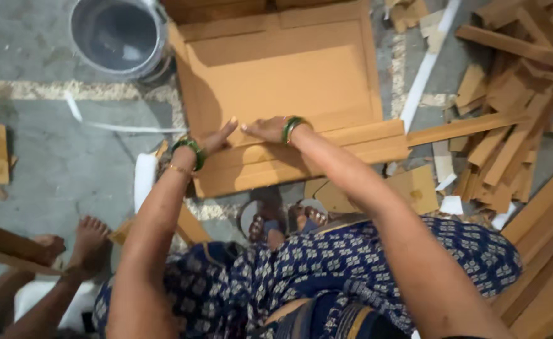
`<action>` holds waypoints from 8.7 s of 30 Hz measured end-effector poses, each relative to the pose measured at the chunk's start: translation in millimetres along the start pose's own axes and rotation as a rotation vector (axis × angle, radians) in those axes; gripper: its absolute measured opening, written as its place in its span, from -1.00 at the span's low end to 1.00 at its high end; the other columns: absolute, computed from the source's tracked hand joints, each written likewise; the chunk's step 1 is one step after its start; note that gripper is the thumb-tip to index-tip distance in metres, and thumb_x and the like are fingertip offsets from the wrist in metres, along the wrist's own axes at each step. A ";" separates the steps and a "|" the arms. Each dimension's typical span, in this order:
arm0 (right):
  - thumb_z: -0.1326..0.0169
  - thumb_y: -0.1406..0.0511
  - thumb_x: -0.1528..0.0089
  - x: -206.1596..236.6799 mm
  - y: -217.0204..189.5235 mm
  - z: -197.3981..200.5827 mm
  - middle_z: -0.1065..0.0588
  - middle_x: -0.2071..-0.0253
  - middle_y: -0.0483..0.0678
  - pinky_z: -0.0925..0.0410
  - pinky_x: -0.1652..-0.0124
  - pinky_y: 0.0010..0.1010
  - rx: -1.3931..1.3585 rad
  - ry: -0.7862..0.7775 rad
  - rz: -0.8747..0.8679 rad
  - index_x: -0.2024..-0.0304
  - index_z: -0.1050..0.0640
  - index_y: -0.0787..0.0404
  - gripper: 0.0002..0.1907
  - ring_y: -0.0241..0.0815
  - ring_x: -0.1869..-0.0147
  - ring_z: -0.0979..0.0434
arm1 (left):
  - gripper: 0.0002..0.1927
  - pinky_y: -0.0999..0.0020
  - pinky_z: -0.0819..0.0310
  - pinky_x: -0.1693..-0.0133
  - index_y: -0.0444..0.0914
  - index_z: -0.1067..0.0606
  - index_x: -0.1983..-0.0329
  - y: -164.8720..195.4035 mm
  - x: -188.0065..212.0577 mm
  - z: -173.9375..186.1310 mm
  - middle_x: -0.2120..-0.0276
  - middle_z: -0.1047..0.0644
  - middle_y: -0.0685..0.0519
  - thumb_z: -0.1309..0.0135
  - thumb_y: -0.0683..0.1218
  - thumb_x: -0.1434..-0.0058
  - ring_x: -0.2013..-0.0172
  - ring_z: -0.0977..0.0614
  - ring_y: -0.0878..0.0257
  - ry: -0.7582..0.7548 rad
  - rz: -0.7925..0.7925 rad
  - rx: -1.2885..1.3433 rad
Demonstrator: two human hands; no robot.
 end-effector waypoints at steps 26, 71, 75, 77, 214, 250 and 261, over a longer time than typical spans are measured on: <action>0.37 -0.17 -0.44 15.9 -51.7 -46.8 -0.59 0.18 0.20 -0.44 0.03 -0.04 0.274 0.470 0.077 0.26 -0.66 0.23 -0.23 0.15 0.04 -0.61 | 0.07 0.02 -0.32 -0.26 -0.37 -0.53 -0.16 -24.0 29.9 -5.9 -0.14 -0.49 -0.39 0.59 0.58 -0.30 -0.22 -0.49 -0.23 0.208 0.084 -0.221; 0.30 -0.16 -0.37 67.3 61.4 -25.1 -0.60 0.39 0.17 -0.46 0.24 -0.05 0.263 0.587 -0.063 0.43 -0.66 0.22 -0.25 0.13 0.26 -0.65 | -0.29 -0.02 -0.54 0.16 -0.20 -0.68 0.35 64.2 18.9 -74.4 0.35 -0.65 -0.20 0.34 0.31 -0.47 0.29 -0.68 -0.12 0.592 0.056 -0.427; 0.32 -0.15 -0.40 64.3 64.3 -28.6 -0.60 0.38 0.18 -0.45 0.21 -0.05 0.233 0.556 -0.074 0.41 -0.66 0.22 -0.24 0.14 0.22 -0.64 | -0.36 -0.06 -0.53 0.15 -0.19 -0.68 0.29 63.2 15.2 -72.6 0.32 -0.66 -0.18 0.32 0.26 -0.45 0.26 -0.68 -0.13 0.691 -0.076 -0.497; 0.34 -0.13 -0.41 60.8 67.7 -28.3 -0.60 0.38 0.17 -0.45 0.21 -0.04 0.225 0.567 -0.073 0.40 -0.66 0.21 -0.26 0.14 0.21 -0.64 | -0.37 -0.13 -0.49 0.17 -0.21 -0.67 0.29 64.1 10.5 -67.3 0.31 -0.65 -0.20 0.31 0.24 -0.43 0.26 -0.67 -0.15 0.680 -0.136 -0.513; 0.30 -0.09 -0.42 121.5 213.1 6.4 -0.60 0.41 0.16 -0.41 0.23 0.03 0.273 0.516 -0.133 0.38 -0.67 0.13 -0.34 0.19 0.27 -0.61 | -0.07 0.05 -0.54 0.03 -0.26 -0.67 0.19 220.7 -36.5 -112.1 0.16 -0.64 -0.21 0.13 0.65 -0.09 0.05 -0.66 -0.06 0.181 -0.217 -0.482; 0.05 0.00 -0.38 121.1 143.6 -14.5 -0.37 -0.29 0.21 -0.17 -0.26 0.04 0.407 0.925 -0.062 -0.15 -0.48 0.26 -0.48 0.22 -0.35 -0.34 | -0.15 -0.14 0.06 -0.38 -0.16 -0.09 -0.56 200.4 15.9 -87.1 -0.39 -0.32 -0.20 0.16 0.38 -0.38 -0.39 -0.31 -0.11 0.653 -0.583 -0.093; -0.01 0.17 -0.33 139.0 111.7 -101.8 -0.01 -0.57 0.29 0.15 -0.53 -0.04 1.040 0.951 0.124 -0.53 -0.14 0.24 -0.24 0.17 -0.66 0.07 | -0.18 -0.25 0.21 -0.45 0.20 -0.28 -0.55 72.5 90.7 -145.0 -0.55 -0.20 0.00 -0.19 0.04 -0.17 -0.51 -0.08 -0.22 1.008 -0.553 -0.895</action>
Point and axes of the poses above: each hand's wrist, its own x-axis away from the middle knuckle, its own z-axis out of the back of the hand, y = z × x, the point moved 3 cm from there along -x, towards the middle knuckle
